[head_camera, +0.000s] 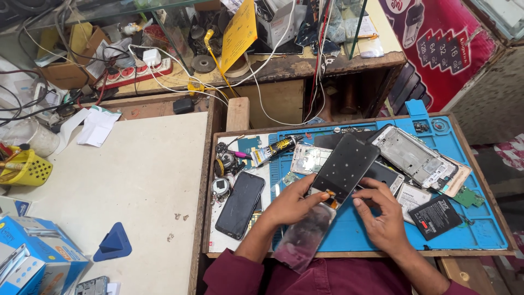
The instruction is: The person sits at a repair bench and pries open the back cover of a smartphone, working around the edges with their fingers. They lift the cover away, handle the exposed battery and internal components, and continue separating parts of the phone on a blue work mat.
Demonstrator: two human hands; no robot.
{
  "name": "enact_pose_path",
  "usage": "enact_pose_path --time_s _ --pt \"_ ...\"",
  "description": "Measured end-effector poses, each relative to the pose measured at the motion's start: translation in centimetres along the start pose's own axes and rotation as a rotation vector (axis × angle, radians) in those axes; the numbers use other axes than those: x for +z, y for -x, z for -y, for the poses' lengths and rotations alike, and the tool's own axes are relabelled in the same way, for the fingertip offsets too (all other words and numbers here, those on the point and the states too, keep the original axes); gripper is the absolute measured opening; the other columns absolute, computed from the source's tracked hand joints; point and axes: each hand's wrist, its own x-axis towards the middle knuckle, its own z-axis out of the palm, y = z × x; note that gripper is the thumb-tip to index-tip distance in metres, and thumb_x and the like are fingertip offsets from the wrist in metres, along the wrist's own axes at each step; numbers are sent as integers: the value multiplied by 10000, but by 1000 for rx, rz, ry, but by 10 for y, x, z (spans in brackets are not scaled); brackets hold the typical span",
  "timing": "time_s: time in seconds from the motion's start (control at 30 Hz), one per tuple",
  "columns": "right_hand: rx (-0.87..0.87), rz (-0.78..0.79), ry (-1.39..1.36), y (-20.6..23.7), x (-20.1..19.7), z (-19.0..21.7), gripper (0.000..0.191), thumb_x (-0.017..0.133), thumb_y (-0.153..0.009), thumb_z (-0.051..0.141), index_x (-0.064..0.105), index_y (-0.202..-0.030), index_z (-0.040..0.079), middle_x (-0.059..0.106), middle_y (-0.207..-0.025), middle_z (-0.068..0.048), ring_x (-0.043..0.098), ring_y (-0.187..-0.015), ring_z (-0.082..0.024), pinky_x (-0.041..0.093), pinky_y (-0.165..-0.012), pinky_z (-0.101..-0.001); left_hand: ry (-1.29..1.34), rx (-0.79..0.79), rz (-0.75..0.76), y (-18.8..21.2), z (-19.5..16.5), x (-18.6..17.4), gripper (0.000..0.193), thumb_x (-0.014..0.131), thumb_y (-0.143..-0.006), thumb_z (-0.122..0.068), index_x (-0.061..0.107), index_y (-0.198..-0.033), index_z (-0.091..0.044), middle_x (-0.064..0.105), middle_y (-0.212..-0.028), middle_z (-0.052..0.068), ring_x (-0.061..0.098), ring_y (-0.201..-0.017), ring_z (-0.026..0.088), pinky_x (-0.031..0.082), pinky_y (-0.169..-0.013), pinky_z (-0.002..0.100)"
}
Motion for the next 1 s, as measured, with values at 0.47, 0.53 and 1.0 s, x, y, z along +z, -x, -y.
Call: enact_pose_path --time_s 0.47,0.53,1.0 --pt "205 194 -399 -27 24 -26 141 690 -973 103 735 -1065 5 641 -974 -40 600 -873 -81 505 -768 -238 148 -6 -260 -11 30 36 350 551 -1058 -275 551 -1318 -40 718 -1159 102 673 -1072 173 528 -922 328" --pt "177 176 -346 -38 30 -22 146 694 -975 96 740 -1080 6 655 -927 -34 567 -813 -68 467 -704 -225 121 14 -252 -11 21 32 378 536 -1074 -317 542 -1334 -43 702 -1181 112 672 -1079 182 529 -916 337" --pt "463 133 -248 -71 23 -46 109 652 -998 72 697 -1080 16 565 -633 35 437 -467 -10 318 -397 -206 -339 126 -716 -63 36 -268 153 737 -1018 -157 658 -998 -27 801 -1001 9 789 -894 104 626 -713 275"
